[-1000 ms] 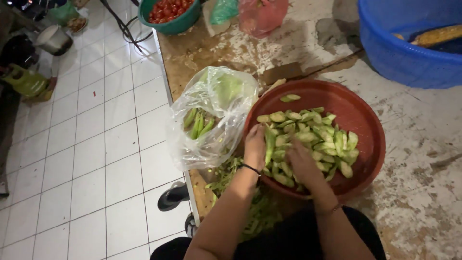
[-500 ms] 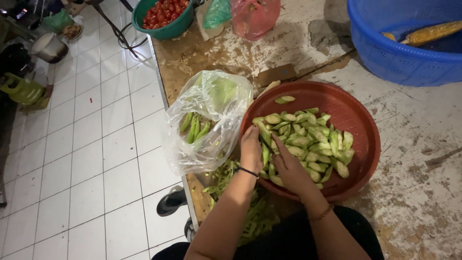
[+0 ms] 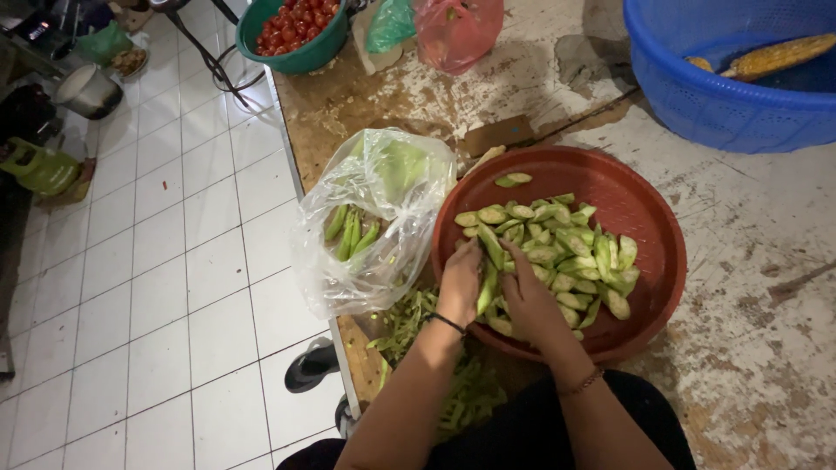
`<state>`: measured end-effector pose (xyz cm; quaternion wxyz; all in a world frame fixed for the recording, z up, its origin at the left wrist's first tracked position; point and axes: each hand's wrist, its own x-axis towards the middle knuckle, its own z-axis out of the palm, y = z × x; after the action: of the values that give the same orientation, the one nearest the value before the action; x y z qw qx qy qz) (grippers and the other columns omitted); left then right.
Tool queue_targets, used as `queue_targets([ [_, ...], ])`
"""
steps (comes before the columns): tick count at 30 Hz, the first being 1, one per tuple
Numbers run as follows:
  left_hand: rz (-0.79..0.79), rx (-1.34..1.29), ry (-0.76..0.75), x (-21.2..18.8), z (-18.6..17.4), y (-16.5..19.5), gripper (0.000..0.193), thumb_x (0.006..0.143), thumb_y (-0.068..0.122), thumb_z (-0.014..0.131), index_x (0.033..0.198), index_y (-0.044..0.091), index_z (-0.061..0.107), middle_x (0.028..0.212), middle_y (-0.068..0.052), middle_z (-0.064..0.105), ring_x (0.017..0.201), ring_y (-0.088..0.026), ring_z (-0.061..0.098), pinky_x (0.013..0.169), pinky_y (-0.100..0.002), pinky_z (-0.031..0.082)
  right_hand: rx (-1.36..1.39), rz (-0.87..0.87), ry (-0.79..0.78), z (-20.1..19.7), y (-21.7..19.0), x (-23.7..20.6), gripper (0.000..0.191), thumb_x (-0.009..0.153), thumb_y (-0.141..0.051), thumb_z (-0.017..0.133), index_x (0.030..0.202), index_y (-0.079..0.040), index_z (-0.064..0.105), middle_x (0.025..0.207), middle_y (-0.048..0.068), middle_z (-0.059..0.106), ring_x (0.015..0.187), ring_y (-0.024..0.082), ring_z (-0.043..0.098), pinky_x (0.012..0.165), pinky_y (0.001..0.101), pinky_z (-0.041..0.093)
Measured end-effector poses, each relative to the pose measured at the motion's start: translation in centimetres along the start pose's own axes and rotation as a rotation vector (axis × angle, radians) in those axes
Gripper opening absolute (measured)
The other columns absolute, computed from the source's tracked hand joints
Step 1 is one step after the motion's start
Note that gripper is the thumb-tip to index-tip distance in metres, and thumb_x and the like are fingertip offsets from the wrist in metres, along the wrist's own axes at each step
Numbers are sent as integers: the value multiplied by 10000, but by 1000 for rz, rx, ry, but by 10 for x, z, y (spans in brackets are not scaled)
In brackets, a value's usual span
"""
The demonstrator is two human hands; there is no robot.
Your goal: The person sits on the floor and uses a small knife to peel the skin off long green vegetables. The peeled pieces are placed into a red bowl, while the skins fall onto the floor. The person continues peeling multiple vegetables one by one.
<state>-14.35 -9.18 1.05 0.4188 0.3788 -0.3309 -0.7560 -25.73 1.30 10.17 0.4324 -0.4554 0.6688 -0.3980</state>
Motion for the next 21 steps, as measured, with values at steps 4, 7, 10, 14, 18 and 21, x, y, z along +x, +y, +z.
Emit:
queue_targets([
  [4,86,210,29,-7,-5,2,432,1070,136,449,1458,-37,525,1344,-103,640,1162,-186,618,994,-291,487,51,-49,-85,-2,-1,-1,612,1032,-211,413,1629,-239,280,676,78,477,575,191,435,599,359,420],
  [7,61,136,71,-9,-6,7,448,1053,127,446,1469,-25,512,1329,-126,648,1124,-204,634,965,-303,507,26,-90,-133,-1,0,0,651,1031,-199,402,1652,-252,216,664,74,467,570,183,416,598,353,418],
  [10,47,122,51,-11,-7,12,455,1048,123,448,1467,-40,517,1322,-135,652,1121,-208,639,965,-302,509,3,-122,-130,-1,0,-2,639,1039,-198,393,1651,-253,215,659,71,476,563,179,416,591,352,416],
  [14,-54,107,56,-12,-4,15,457,1052,137,460,1473,-36,503,1292,-160,651,1082,-228,630,934,-324,505,-72,-68,-93,0,-2,-2,618,1059,-223,390,1649,-280,214,616,95,458,524,199,406,570,372,390],
  [18,-66,206,40,-10,-2,16,459,1055,162,471,1468,-36,502,1315,-147,663,1119,-210,642,961,-299,492,-58,-97,-69,-2,-5,-2,620,1058,-204,380,1648,-273,206,621,65,481,521,186,420,550,366,392],
  [21,-71,195,24,-9,1,18,459,1058,176,486,1454,-53,525,1316,-148,664,1133,-203,645,959,-302,496,-66,-37,-73,-3,-6,-2,640,1048,-205,387,1652,-287,193,610,77,479,521,191,414,546,367,387],
])
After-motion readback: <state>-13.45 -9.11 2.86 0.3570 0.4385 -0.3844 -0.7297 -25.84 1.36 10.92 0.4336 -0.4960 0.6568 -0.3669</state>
